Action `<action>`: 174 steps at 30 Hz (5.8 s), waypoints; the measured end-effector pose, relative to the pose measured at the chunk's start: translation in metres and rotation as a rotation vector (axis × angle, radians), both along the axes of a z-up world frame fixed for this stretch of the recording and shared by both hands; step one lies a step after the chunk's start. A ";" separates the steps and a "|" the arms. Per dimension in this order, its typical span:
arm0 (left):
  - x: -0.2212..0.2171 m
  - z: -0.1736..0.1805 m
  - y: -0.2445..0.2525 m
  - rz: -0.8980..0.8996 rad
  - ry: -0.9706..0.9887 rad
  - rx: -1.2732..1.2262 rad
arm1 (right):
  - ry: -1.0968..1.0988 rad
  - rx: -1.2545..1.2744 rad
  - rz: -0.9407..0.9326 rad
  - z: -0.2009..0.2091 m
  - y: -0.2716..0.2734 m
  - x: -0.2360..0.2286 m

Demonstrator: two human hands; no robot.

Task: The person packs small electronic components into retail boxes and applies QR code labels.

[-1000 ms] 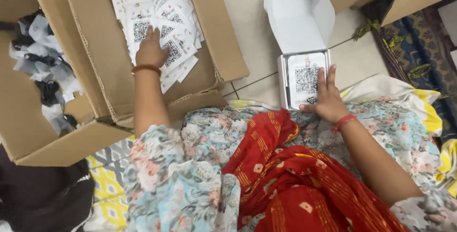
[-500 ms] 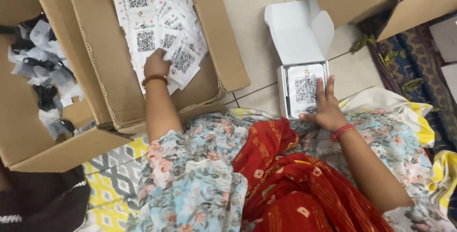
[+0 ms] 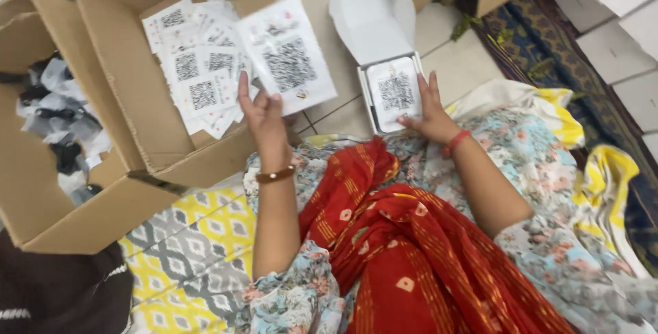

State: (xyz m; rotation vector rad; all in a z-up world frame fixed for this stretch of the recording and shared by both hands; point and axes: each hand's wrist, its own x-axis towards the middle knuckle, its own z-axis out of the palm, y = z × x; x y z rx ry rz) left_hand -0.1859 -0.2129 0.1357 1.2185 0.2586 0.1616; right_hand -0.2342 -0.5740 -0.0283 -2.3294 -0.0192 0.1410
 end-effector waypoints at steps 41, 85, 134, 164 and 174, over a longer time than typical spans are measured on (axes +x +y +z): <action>-0.019 -0.107 -0.130 -0.089 -0.090 0.603 | -0.086 -0.297 -0.043 0.124 0.055 -0.025; -0.063 -0.117 -0.138 0.002 -0.073 0.875 | -0.235 0.254 -0.150 0.046 0.009 0.023; -0.106 -0.175 -0.153 -0.411 -0.046 0.971 | -0.694 -0.218 0.057 0.157 0.014 -0.024; -0.069 -0.126 -0.140 -0.094 0.145 0.822 | -0.218 1.255 -0.287 0.095 -0.026 -0.012; -0.021 -0.078 -0.103 -0.394 0.117 1.043 | -0.185 0.127 -0.081 0.090 0.005 -0.005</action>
